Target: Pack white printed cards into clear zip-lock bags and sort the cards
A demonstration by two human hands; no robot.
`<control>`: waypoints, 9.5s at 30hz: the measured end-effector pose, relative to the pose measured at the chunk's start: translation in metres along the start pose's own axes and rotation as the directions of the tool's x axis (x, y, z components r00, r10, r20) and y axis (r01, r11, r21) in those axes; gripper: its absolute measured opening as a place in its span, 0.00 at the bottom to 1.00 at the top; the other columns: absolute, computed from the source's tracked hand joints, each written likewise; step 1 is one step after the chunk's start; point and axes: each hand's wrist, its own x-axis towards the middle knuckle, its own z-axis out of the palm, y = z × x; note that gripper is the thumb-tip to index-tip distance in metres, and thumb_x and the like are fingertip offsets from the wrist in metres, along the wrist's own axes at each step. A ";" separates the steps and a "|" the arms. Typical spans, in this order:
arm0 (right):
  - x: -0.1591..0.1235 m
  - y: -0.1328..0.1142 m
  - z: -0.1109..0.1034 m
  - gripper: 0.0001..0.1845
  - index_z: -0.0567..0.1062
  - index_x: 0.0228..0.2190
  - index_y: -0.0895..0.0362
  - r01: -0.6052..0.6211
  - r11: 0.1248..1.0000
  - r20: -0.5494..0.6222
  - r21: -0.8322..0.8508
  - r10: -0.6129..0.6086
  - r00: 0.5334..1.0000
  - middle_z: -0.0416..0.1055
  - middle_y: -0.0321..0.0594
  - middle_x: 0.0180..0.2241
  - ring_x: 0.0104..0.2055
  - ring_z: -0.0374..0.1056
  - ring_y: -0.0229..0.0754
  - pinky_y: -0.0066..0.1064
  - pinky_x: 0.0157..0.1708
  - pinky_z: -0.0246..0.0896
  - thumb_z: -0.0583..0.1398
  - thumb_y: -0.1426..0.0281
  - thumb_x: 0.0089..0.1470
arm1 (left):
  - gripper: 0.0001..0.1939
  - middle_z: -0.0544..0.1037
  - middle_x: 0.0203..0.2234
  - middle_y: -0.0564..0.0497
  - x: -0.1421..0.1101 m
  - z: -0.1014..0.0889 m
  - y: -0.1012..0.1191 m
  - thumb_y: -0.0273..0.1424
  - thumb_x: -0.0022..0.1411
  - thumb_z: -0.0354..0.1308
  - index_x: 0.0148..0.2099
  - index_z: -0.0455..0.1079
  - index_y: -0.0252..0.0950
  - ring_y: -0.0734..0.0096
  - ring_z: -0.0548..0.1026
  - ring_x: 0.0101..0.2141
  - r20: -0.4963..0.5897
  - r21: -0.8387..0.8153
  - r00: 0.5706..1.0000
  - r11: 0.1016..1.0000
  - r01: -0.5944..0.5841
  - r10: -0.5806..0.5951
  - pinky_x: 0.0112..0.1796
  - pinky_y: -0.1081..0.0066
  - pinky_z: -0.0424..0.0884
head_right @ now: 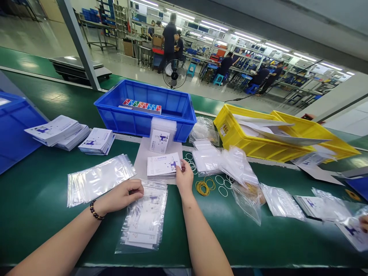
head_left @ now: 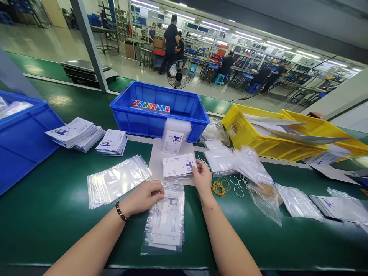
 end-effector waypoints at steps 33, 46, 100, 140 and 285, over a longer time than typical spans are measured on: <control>-0.041 -0.047 0.001 0.04 0.71 0.23 0.58 -0.119 0.989 0.734 0.093 0.013 0.679 0.63 0.31 0.21 0.25 0.58 0.34 0.28 0.28 0.54 0.61 0.69 0.43 | 0.11 0.69 0.19 0.55 0.007 0.015 -0.002 0.38 0.48 0.57 0.23 0.66 0.34 0.74 0.66 0.22 -0.223 -0.465 0.944 0.878 0.115 -0.242 0.24 0.74 0.63; -0.053 -0.058 0.006 0.07 0.68 0.19 0.57 0.207 0.973 0.699 0.100 -0.217 0.681 0.62 0.33 0.23 0.27 0.59 0.35 0.27 0.28 0.54 0.58 0.72 0.47 | 0.12 0.73 0.22 0.51 0.007 0.021 0.002 0.37 0.51 0.55 0.25 0.68 0.33 0.71 0.69 0.25 -0.159 -0.398 0.977 0.915 0.069 -0.144 0.28 0.72 0.66; -0.077 -0.051 0.043 0.20 0.72 0.27 0.52 0.497 0.851 0.410 -0.171 -0.397 0.821 0.69 0.39 0.23 0.24 0.64 0.41 0.29 0.23 0.61 0.49 0.53 0.55 | 0.13 0.63 0.16 0.58 0.010 0.008 -0.009 0.33 0.53 0.58 0.20 0.64 0.34 0.76 0.63 0.24 -0.397 -0.345 0.880 0.931 0.119 -0.259 0.25 0.75 0.56; -0.024 -0.033 0.014 0.15 0.74 0.40 0.58 0.068 0.880 0.109 -0.470 -0.019 0.994 0.68 0.50 0.45 0.50 0.62 0.53 0.44 0.49 0.55 0.61 0.69 0.47 | 0.13 0.65 0.19 0.55 -0.002 -0.009 -0.003 0.39 0.54 0.50 0.23 0.60 0.37 0.71 0.62 0.24 -0.018 -0.024 0.999 0.999 -0.029 0.029 0.27 0.73 0.60; -0.038 -0.061 -0.001 0.12 0.70 0.19 0.56 0.283 0.955 0.658 -0.082 -0.162 0.735 0.70 0.38 0.27 0.32 0.66 0.39 0.30 0.35 0.59 0.56 0.67 0.50 | 0.08 0.68 0.22 0.53 -0.005 -0.021 -0.010 0.32 0.55 0.50 0.25 0.63 0.36 0.72 0.65 0.26 -0.135 0.127 0.986 0.989 -0.080 0.097 0.30 0.72 0.61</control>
